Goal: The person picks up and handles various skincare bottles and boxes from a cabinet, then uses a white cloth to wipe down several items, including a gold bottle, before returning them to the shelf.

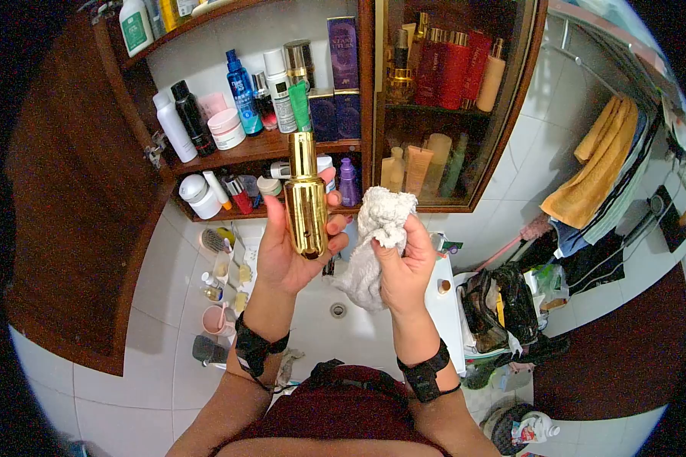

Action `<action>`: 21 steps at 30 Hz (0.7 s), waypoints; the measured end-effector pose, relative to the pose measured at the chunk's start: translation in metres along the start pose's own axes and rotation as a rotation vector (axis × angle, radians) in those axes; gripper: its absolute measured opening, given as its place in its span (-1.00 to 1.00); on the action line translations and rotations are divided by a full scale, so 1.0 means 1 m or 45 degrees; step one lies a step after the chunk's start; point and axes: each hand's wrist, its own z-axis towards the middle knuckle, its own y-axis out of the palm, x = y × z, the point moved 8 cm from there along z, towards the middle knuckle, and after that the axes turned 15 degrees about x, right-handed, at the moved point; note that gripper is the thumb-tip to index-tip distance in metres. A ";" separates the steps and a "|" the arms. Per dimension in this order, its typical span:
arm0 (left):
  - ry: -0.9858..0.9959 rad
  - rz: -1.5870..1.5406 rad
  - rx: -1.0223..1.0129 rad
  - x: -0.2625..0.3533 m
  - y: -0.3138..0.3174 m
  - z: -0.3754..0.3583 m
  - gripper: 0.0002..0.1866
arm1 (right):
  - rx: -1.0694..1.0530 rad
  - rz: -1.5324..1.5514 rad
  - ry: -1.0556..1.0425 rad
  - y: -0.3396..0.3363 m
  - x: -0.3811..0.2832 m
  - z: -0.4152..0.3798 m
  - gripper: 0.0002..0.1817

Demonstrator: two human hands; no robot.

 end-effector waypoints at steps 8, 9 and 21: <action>-0.022 0.005 -0.016 -0.004 0.000 -0.001 -0.07 | -0.003 0.013 0.022 0.000 0.001 0.000 -0.57; -0.025 0.000 -0.011 -0.005 0.000 -0.001 -0.07 | -0.001 0.016 0.025 0.000 0.001 -0.001 -0.58; -0.039 0.062 0.036 -0.006 -0.003 -0.001 -0.09 | 0.002 0.054 0.036 0.007 -0.002 0.003 -0.55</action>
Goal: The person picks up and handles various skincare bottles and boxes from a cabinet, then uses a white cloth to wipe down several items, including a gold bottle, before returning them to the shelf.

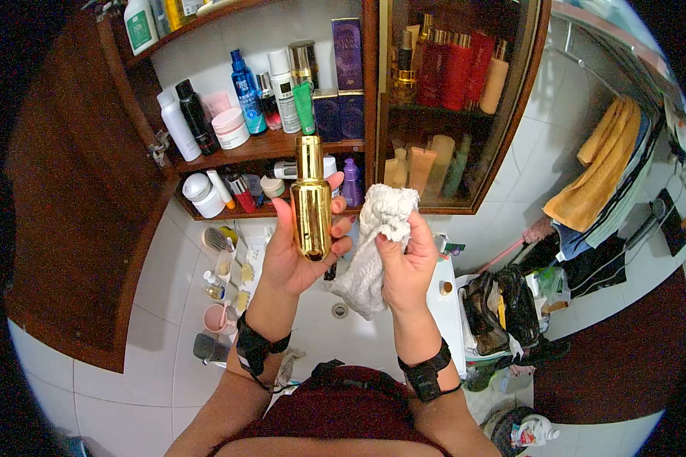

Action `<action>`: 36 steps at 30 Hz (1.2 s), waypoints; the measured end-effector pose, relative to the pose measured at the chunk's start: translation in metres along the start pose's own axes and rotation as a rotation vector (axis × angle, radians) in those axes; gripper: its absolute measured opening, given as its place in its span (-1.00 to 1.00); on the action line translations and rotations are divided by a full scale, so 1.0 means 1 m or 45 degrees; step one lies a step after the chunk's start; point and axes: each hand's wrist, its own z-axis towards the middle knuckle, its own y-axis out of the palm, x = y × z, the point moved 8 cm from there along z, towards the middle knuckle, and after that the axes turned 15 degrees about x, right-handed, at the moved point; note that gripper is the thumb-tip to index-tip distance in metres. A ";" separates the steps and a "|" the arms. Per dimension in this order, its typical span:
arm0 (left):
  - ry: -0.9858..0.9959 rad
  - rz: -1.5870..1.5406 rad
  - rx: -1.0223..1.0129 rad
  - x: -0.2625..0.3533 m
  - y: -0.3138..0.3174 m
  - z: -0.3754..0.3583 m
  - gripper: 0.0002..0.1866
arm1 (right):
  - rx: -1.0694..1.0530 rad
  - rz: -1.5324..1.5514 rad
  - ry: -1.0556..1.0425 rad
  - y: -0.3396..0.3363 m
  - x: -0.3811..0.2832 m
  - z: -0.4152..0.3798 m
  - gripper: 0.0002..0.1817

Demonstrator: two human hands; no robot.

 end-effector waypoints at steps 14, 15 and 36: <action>0.229 0.596 0.157 0.008 -0.018 -0.003 -0.07 | -0.168 0.048 -0.041 0.046 -0.018 0.029 -0.54; 0.259 0.632 0.149 0.009 -0.014 -0.005 -0.09 | -0.173 0.053 -0.041 0.048 -0.017 0.030 -0.54; 1.083 1.302 0.415 0.022 0.003 -0.010 -0.42 | -0.211 -0.554 -0.187 0.042 0.022 -0.014 -0.61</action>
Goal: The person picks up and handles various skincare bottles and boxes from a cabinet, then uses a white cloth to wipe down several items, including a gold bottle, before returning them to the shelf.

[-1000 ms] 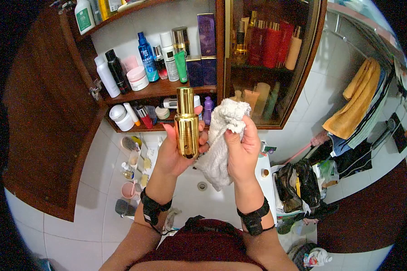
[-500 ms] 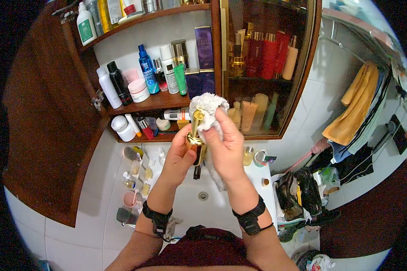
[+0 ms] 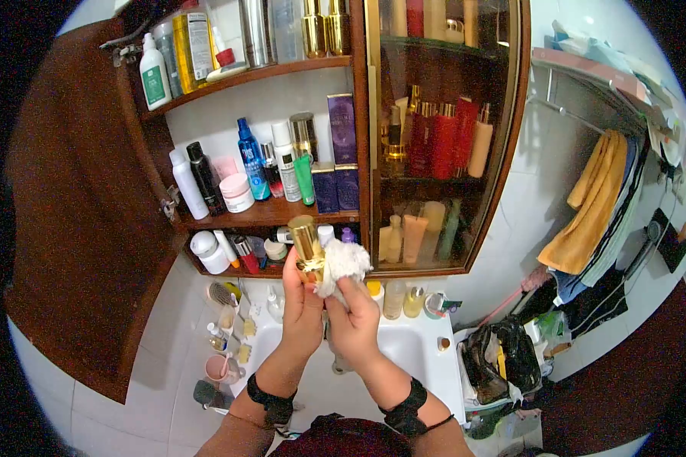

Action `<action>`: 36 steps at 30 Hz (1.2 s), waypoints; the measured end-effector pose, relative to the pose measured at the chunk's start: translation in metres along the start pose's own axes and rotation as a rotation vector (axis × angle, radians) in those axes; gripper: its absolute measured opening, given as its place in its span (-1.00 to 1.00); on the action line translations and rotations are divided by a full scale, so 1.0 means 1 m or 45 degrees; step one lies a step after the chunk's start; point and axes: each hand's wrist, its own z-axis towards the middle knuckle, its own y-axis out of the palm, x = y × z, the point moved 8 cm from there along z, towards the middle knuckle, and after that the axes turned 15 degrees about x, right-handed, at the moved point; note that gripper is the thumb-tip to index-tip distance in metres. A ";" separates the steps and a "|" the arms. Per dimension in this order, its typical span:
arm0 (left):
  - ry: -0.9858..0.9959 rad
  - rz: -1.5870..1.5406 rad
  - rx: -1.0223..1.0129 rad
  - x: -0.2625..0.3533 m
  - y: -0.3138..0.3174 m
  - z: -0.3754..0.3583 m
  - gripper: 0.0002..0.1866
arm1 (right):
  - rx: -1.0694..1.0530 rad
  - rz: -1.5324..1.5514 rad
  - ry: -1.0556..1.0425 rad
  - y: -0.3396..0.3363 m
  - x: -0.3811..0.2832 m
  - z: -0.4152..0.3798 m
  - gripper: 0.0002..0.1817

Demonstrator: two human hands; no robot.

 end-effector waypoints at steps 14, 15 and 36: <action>0.374 -0.117 0.124 0.118 0.015 0.227 -0.46 | 0.080 0.061 0.269 -0.019 0.024 -0.007 -0.61; 0.404 -0.071 0.104 0.121 0.023 0.241 -0.45 | 0.069 0.054 0.232 -0.018 0.020 -0.002 -0.61; 0.526 0.320 0.106 0.075 0.076 0.369 -0.42 | 0.184 -1.209 -1.110 0.128 -0.183 0.319 -0.74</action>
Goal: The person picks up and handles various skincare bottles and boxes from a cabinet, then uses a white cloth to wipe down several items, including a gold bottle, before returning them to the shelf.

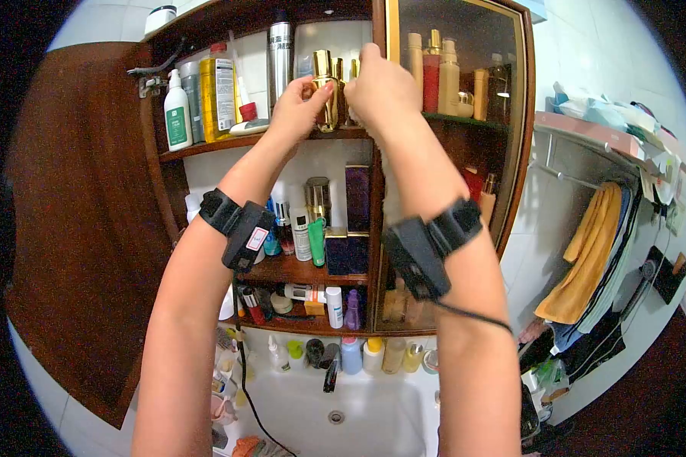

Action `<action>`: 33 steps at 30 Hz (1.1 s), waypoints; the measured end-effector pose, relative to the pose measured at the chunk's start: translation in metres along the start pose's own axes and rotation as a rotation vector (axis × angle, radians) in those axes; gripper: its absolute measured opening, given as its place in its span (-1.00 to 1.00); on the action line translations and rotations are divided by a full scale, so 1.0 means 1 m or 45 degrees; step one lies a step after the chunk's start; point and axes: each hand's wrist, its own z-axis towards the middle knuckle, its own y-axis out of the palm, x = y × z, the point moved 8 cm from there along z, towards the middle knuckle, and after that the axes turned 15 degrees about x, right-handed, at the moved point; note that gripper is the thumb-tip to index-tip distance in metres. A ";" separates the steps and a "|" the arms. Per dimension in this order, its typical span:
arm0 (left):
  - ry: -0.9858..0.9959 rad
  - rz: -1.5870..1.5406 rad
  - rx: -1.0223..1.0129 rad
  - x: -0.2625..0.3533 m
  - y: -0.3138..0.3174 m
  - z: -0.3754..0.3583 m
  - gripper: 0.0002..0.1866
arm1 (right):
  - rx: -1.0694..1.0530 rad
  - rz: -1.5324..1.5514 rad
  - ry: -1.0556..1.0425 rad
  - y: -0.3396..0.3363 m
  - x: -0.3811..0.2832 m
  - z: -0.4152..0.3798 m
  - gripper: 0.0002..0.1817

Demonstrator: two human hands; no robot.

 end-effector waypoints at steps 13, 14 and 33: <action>-0.048 -0.233 0.040 -0.019 0.001 0.001 -0.60 | -0.731 -0.675 -0.417 0.117 -0.022 0.067 -0.74; -0.067 -0.229 -0.007 -0.016 -0.001 -0.001 -0.61 | -0.773 -0.672 -0.438 0.126 -0.016 0.069 -0.77; 0.028 -0.131 -0.022 -0.010 -0.004 0.000 -0.59 | -0.822 -0.859 -0.533 0.109 -0.025 0.055 -0.71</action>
